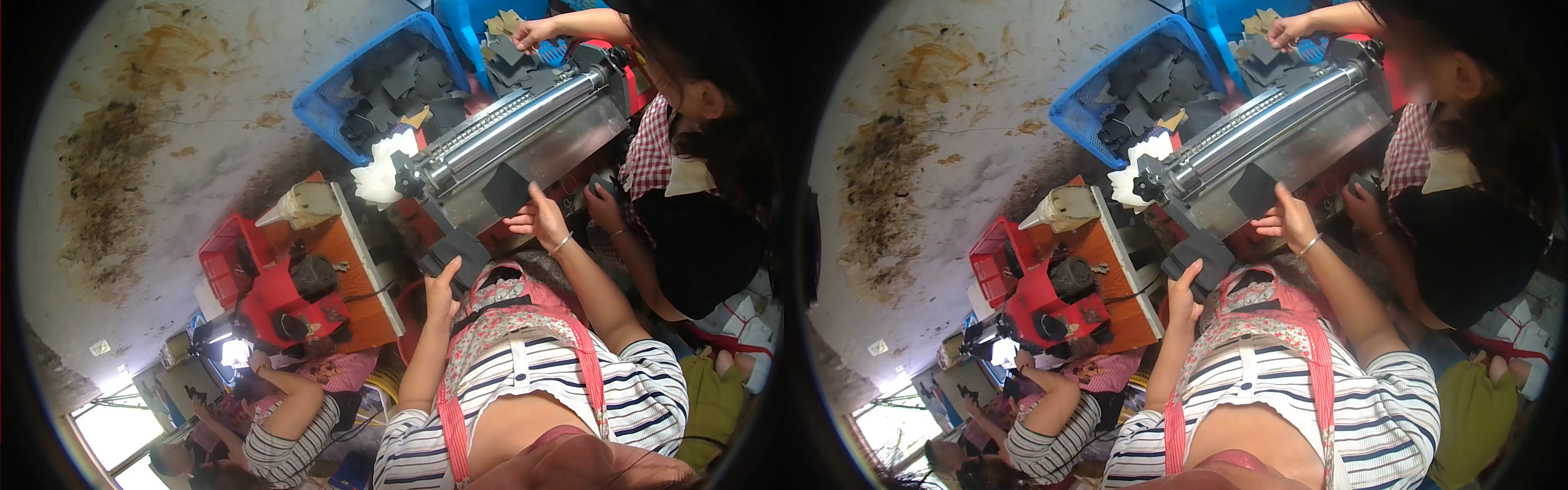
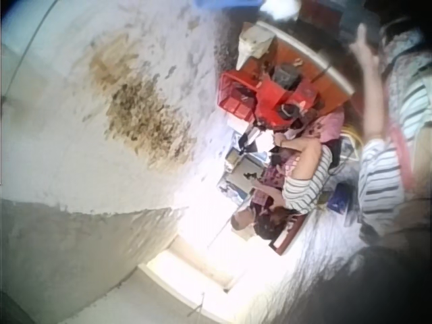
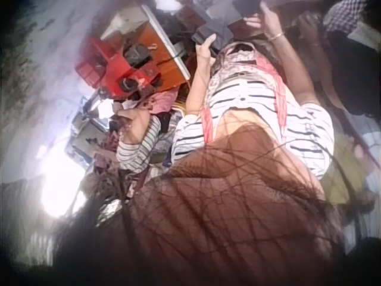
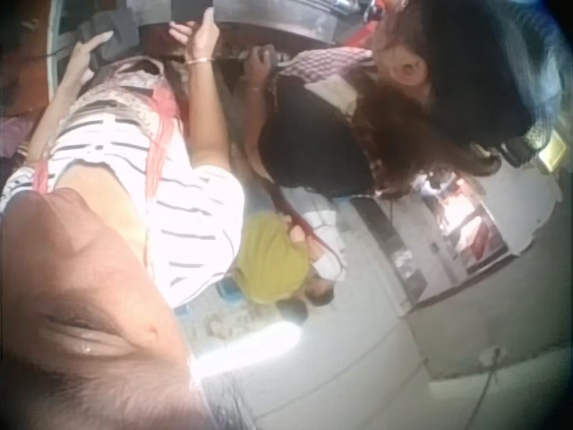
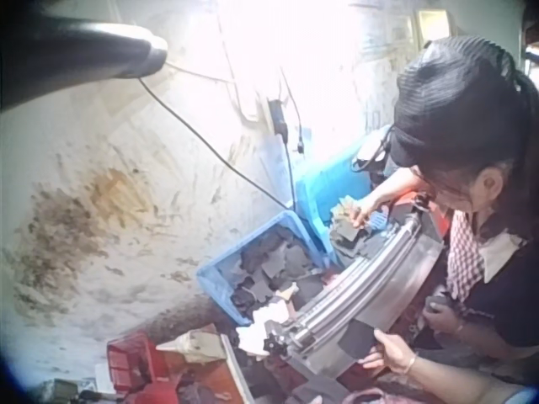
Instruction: The person feeds cut fabric pieces through a roller machine, folds and stacks the processed pieces by hand, and sorts bundled pieces from a basket.
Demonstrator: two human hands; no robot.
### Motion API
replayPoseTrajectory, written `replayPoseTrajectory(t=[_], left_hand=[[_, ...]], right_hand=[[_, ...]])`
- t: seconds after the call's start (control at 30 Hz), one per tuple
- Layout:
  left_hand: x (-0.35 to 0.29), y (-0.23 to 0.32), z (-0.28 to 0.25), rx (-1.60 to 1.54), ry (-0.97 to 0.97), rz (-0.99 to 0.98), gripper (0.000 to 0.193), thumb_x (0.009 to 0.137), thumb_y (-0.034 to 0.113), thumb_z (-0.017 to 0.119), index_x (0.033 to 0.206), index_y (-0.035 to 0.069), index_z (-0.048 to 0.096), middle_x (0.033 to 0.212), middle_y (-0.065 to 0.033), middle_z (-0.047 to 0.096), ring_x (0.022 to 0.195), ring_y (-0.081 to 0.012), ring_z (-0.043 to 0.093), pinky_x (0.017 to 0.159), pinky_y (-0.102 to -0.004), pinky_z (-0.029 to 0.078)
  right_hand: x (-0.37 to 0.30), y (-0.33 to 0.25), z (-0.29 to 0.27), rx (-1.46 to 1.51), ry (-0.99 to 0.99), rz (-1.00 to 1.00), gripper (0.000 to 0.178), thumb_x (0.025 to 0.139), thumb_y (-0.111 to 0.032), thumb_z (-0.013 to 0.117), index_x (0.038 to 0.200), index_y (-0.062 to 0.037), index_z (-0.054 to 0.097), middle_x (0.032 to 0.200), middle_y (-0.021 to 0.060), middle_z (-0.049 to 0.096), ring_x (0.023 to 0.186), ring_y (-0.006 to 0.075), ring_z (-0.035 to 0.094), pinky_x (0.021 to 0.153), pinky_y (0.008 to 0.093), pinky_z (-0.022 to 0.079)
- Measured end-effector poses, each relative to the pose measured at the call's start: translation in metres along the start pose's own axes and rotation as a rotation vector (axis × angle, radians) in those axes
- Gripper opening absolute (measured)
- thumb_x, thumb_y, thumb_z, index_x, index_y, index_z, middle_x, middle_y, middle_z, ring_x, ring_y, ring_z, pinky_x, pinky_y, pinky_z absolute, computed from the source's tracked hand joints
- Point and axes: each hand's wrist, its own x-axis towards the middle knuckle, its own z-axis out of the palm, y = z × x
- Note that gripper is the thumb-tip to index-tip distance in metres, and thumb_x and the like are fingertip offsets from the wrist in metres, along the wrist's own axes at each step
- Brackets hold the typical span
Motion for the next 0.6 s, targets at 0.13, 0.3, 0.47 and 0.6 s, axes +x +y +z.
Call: replayPoseTrajectory(t=[0.13, 0.3, 0.47, 0.6], left_hand=[[0.000, -0.005, -0.001, 0.032, -0.016, 0.026, 0.032, 0.078, -0.001, 0.058, 0.109, -0.005, 0.050, 0.103, -0.0141, 0.058, 0.093, -0.0234, 0.060, 0.081, -0.0332, 0.050], [-0.001, -0.007, 0.006, -0.015, 0.018, 0.015, 0.027, 0.078, -0.002, 0.060, 0.105, -0.001, 0.054, 0.098, -0.0097, 0.059, 0.087, -0.0191, 0.061, 0.076, -0.0300, 0.051], [0.002, -0.016, 0.006, 0.009, 0.026, 0.009, 0.028, 0.078, -0.001, 0.060, 0.105, -0.001, 0.055, 0.099, -0.0097, 0.060, 0.087, -0.0188, 0.061, 0.077, -0.0301, 0.051], [0.004, -0.017, 0.018, 0.026, 0.021, 0.004, 0.028, 0.078, 0.000, 0.061, 0.105, -0.001, 0.055, 0.099, -0.0092, 0.060, 0.086, -0.0180, 0.061, 0.077, -0.0295, 0.050]], right_hand=[[0.009, 0.004, -0.007, -0.150, -0.010, -0.054, 0.018, 0.088, -0.010, 0.051, 0.081, 0.0039, 0.042, 0.078, 0.0170, 0.054, 0.067, 0.0296, 0.065, 0.051, 0.0296, 0.056], [0.007, 0.003, -0.010, -0.186, -0.005, -0.045, 0.018, 0.088, -0.010, 0.050, 0.079, 0.0040, 0.043, 0.076, 0.0159, 0.055, 0.065, 0.0286, 0.065, 0.049, 0.0285, 0.056], [0.013, 0.003, -0.016, -0.215, -0.023, -0.021, 0.019, 0.088, -0.012, 0.052, 0.079, 0.0039, 0.045, 0.075, 0.0162, 0.056, 0.062, 0.0270, 0.065, 0.049, 0.0278, 0.055], [0.034, -0.009, 0.006, -0.207, -0.030, -0.023, 0.019, 0.088, -0.012, 0.052, 0.079, 0.0039, 0.045, 0.079, 0.0190, 0.057, 0.060, 0.0258, 0.065, 0.048, 0.0272, 0.055]])
